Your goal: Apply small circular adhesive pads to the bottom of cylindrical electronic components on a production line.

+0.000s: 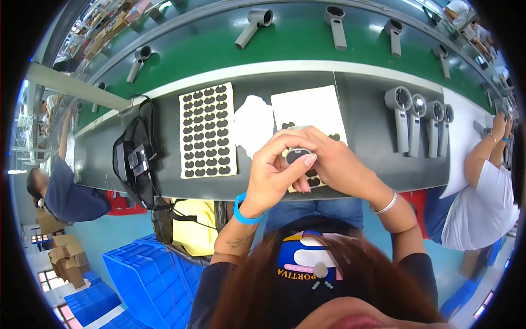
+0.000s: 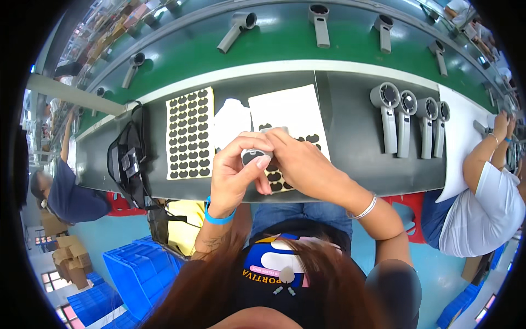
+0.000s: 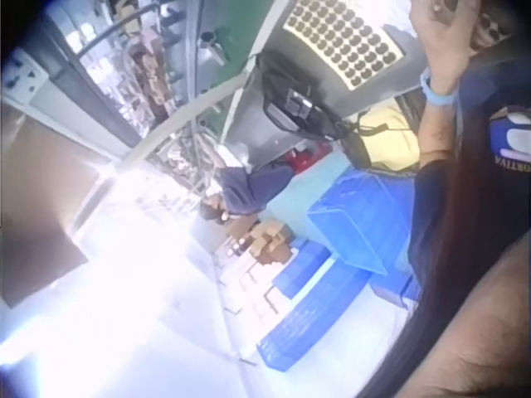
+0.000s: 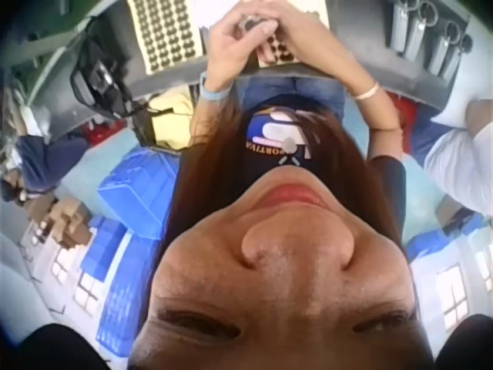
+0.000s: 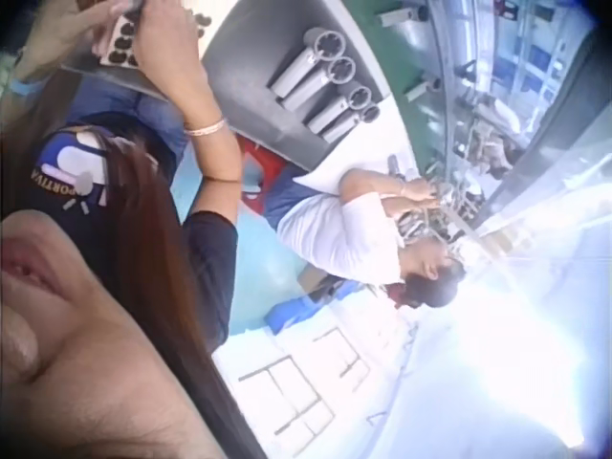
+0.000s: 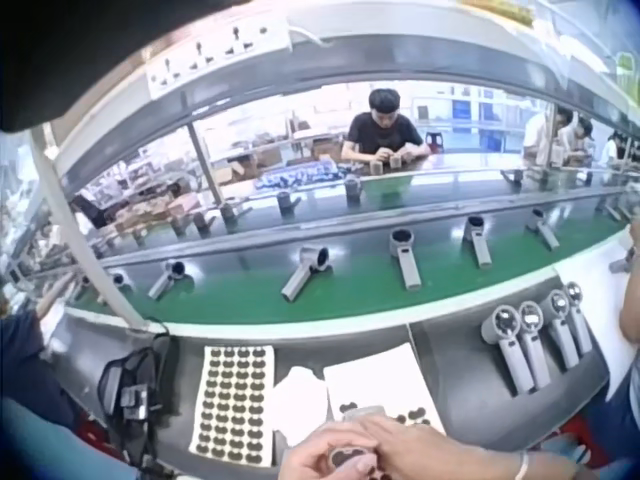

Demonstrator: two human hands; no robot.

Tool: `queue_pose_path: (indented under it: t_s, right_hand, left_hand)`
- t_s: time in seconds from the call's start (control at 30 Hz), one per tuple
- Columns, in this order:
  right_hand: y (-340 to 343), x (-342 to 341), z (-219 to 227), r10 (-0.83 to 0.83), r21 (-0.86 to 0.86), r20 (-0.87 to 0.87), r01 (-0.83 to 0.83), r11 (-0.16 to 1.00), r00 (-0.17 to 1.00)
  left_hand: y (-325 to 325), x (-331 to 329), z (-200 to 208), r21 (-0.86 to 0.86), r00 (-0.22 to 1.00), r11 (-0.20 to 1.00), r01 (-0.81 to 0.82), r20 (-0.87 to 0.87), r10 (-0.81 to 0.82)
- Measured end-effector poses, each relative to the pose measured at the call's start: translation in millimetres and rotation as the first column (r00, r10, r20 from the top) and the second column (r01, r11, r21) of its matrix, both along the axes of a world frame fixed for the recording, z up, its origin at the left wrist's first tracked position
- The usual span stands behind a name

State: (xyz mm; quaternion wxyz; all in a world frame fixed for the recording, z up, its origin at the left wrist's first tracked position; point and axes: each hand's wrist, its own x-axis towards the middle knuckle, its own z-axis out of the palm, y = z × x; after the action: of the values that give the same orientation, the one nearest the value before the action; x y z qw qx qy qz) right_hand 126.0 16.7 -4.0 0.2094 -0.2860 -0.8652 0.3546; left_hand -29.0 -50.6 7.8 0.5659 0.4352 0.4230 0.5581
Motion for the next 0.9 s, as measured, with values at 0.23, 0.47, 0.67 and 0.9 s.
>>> queue_pose_path:
  t_s: [0.23, 0.47, 0.67, 0.9]
  right_hand:
    - [70.9, 0.8, 43.3, 0.208, 0.190, 0.266, -0.263, 0.946, 0.941]
    - [272.6, 57.1, 6.8, -0.211, 0.594, 0.627, -0.285, 0.753, 0.750]
    - [323.9, 79.2, -38.7, -0.289, 0.655, 0.587, -0.234, 0.718, 0.756]
    - [204.3, 70.6, 32.7, -0.233, 0.620, 0.300, -0.003, 0.784, 0.925]
  left_hand:
    - [39.6, -2.4, -2.2, 0.253, 0.998, 0.966, -0.063, 0.041, 0.054]
    - [213.5, -8.3, -45.1, 0.387, 0.726, 0.916, -0.106, -0.599, 0.337]
    - [311.4, 39.8, -99.9, 0.330, 0.294, 0.875, -0.354, -0.849, 0.439]
    - [323.6, 18.3, -94.1, 0.292, 0.661, 0.833, -0.469, -0.510, 0.551]
